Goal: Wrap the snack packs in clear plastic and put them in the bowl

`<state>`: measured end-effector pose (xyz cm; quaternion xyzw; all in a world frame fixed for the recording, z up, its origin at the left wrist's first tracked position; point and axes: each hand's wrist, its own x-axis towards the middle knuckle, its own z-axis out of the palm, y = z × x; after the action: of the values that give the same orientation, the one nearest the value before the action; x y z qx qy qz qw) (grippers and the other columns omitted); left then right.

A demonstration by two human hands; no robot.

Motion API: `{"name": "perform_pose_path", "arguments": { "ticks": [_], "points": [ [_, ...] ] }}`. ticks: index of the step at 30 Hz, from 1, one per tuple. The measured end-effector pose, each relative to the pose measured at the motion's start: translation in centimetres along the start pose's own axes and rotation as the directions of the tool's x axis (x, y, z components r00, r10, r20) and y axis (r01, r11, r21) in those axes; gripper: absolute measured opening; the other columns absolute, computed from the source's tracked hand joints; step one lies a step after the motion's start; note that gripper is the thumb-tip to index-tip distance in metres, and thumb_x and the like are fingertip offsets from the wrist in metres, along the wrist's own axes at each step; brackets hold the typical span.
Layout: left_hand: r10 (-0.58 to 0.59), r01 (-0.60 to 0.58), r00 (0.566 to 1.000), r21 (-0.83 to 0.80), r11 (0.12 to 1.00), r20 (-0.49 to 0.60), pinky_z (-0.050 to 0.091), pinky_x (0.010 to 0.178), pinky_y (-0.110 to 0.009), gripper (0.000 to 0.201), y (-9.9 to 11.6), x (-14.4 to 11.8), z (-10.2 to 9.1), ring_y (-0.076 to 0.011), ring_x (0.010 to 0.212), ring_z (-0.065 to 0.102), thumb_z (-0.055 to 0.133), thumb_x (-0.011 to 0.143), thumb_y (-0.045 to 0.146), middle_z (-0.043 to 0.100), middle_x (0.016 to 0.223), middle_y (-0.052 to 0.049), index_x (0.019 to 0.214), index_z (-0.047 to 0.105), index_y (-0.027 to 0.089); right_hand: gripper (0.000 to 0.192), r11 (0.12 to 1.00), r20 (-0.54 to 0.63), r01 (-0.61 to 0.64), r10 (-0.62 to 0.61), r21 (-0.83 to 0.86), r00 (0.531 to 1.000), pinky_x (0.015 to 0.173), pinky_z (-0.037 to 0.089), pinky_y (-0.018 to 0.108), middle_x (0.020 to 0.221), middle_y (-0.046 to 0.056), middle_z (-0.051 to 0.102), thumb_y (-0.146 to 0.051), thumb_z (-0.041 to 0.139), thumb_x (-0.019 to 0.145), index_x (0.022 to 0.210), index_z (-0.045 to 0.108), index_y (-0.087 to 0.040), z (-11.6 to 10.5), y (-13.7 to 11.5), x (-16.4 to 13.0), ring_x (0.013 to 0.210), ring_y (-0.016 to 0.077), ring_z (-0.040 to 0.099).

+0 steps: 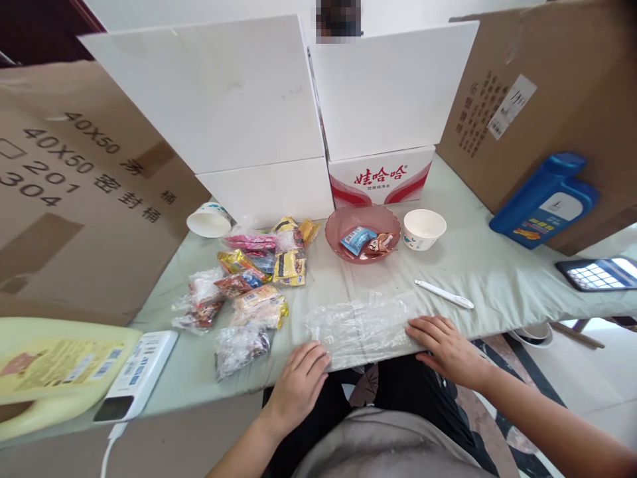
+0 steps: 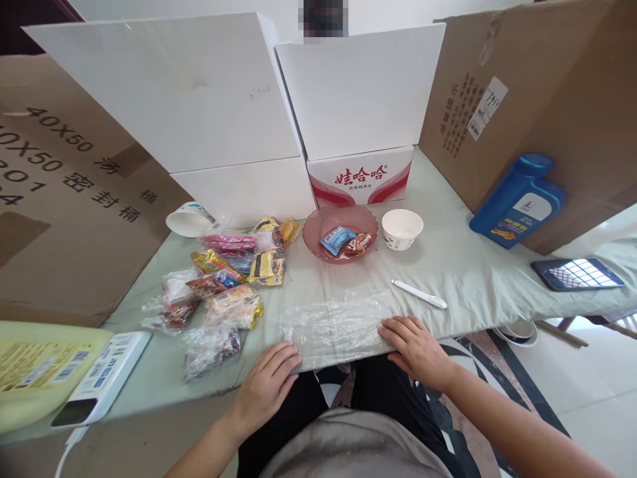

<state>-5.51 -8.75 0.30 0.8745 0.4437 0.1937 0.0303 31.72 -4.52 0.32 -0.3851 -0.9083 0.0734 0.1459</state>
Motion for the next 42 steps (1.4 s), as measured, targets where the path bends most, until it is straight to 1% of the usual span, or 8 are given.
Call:
{"name": "perform_pose_path", "arguments": {
  "ticks": [4,8,15,21,26,33,37,42],
  "points": [
    [-0.038,0.026,0.996,-0.145,0.989,-0.084,0.051,0.094,-0.034,0.014,-0.3,-0.2,-0.8,-0.0196,0.108,0.06,0.048,0.091,0.013,0.066,0.104,-0.006,0.093,0.06,0.021,0.023,0.989,-0.114,-0.083,0.097,0.121,0.989,0.087,0.048,0.041,0.107,0.009,0.066,-0.019,0.045,0.093,0.105,0.064,-0.023,-0.5,-1.5,-1.1,0.1,0.0231,0.06],
    [-0.194,0.16,0.969,-0.209,0.965,-0.152,0.053,0.079,-0.027,0.011,-1.1,2.2,-1.3,-0.0158,0.088,0.066,0.048,0.093,0.018,0.067,0.093,-0.005,0.095,0.059,0.019,0.023,0.937,-0.15,-0.222,0.269,0.269,0.951,0.077,0.053,0.034,0.094,0.007,0.068,-0.025,0.041,0.095,0.099,0.064,-0.023,-0.9,-1.0,0.6,0.088,0.0194,0.065],
    [-0.289,0.297,0.943,0.024,0.955,-0.164,0.052,0.07,-0.029,0.02,-4.1,6.5,0.7,-0.018,0.078,0.067,0.048,0.093,0.027,0.071,0.091,-0.004,0.104,0.063,0.02,0.032,0.889,-0.133,-0.457,0.456,0.025,0.88,0.068,0.051,0.034,0.089,0.007,0.071,-0.035,0.039,0.096,0.113,0.061,-0.019,0.4,1.4,4.2,0.076,0.0223,0.067],
    [-0.282,0.39,0.868,0.209,0.897,-0.409,0.045,0.092,-0.046,0.032,-0.9,7.7,0.3,-0.0319,0.109,0.058,0.051,0.091,0.034,0.063,0.11,-0.016,0.115,0.062,0.015,0.036,0.923,-0.311,-0.37,0.322,-0.107,0.894,0.097,0.041,0.051,0.117,0.016,0.062,-0.04,0.047,0.094,0.118,0.062,-0.018,-0.3,-0.5,5.5,0.114,0.033,0.053],
    [-0.119,0.13,0.99,0.17,0.977,-0.077,0.022,0.111,-0.06,0.055,3.3,7.5,3.0,-0.0364,0.139,0.03,0.048,0.092,0.039,0.045,0.146,-0.014,0.143,0.04,0.02,0.07,0.998,-0.039,0.029,-0.031,-0.059,0.999,0.114,0.019,0.052,0.15,0.012,0.039,-0.058,0.044,0.091,0.147,0.036,-0.017,1.8,-4.5,7.6,0.142,0.0312,0.024],
    [-0.285,0.272,0.957,0.177,0.946,0.048,0.018,0.106,-0.07,0.06,1.4,5.3,4.2,-0.0417,0.141,0.023,0.051,0.089,0.046,0.035,0.153,-0.012,0.145,0.037,0.028,0.093,0.967,-0.009,-0.209,0.21,-0.148,0.978,0.113,0.013,0.057,0.153,0.019,0.031,-0.072,0.046,0.082,0.149,0.028,-0.01,2.7,-2.1,2.9,0.143,0.036,0.019],
    [-0.309,0.313,0.95,0.175,0.933,-0.05,0.035,0.098,-0.064,0.051,3.5,5.6,3.4,-0.0432,0.129,0.038,0.051,0.09,0.04,0.047,0.139,-0.02,0.136,0.051,0.018,0.068,0.943,-0.122,-0.269,0.249,-0.195,0.961,0.109,0.023,0.053,0.149,0.015,0.04,-0.045,0.053,0.089,0.147,0.033,-0.016,2.1,-1.1,-1.3,0.137,0.032,0.032],
    [-0.098,0.098,0.995,0.013,0.995,-0.006,0.046,0.088,-0.049,0.04,7.7,7.6,4.1,-0.0321,0.106,0.052,0.05,0.091,0.036,0.058,0.118,-0.016,0.125,0.058,0.017,0.034,0.951,-0.228,-0.275,0.239,-0.142,0.944,0.091,0.039,0.041,0.115,0.008,0.065,-0.014,0.045,0.089,0.115,0.064,-0.024,1.0,-1.8,-3.9,0.102,0.0246,0.056]
  ]
}}
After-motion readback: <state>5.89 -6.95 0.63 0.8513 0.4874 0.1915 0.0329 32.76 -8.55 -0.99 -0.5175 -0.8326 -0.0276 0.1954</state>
